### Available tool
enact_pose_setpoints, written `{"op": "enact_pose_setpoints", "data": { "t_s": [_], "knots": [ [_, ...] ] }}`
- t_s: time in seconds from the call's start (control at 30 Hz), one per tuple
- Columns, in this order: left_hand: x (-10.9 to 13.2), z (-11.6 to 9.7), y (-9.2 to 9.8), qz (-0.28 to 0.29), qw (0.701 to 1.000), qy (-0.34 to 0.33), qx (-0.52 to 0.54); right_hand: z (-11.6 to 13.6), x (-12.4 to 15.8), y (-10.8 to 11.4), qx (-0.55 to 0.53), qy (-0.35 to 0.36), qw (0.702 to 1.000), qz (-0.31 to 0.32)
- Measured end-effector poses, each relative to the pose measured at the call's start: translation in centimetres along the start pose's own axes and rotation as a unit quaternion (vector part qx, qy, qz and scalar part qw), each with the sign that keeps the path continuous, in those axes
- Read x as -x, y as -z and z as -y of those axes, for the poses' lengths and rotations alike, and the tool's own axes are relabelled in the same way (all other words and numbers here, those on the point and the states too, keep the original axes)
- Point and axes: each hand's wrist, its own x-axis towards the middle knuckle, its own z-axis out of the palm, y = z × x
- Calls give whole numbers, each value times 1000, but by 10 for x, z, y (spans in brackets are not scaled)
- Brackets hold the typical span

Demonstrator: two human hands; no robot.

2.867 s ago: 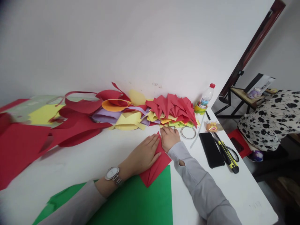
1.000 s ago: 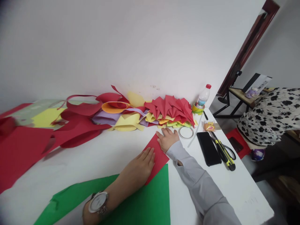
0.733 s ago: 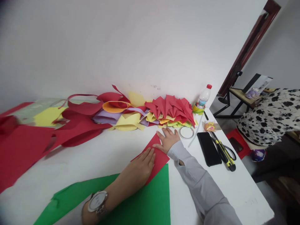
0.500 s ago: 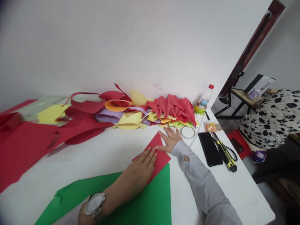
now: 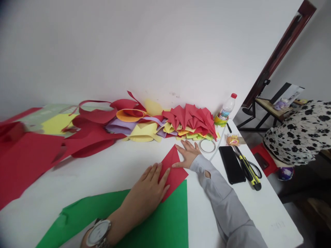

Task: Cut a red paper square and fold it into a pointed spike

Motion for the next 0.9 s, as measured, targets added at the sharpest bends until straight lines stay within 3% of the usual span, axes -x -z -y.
{"op": "enact_pose_setpoints", "data": {
  "t_s": [0.3, 0.57, 0.77, 0.9],
  "knots": [
    [3, 3, -8, -25, 997, -50, 47, 3, 1, -3, 40, -8, 999, -4],
    [12, 3, -15, -4, 995, -57, 87, 5, 2, -5, 44, -10, 999, -23],
    [10, 8, -3, 19, 992, -71, 105, 10, 4, -8, 44, -27, 998, -46],
    [13, 26, 10, 10, 980, -153, 129, 8, 3, -9, 37, -23, 998, -48]
  ]
}}
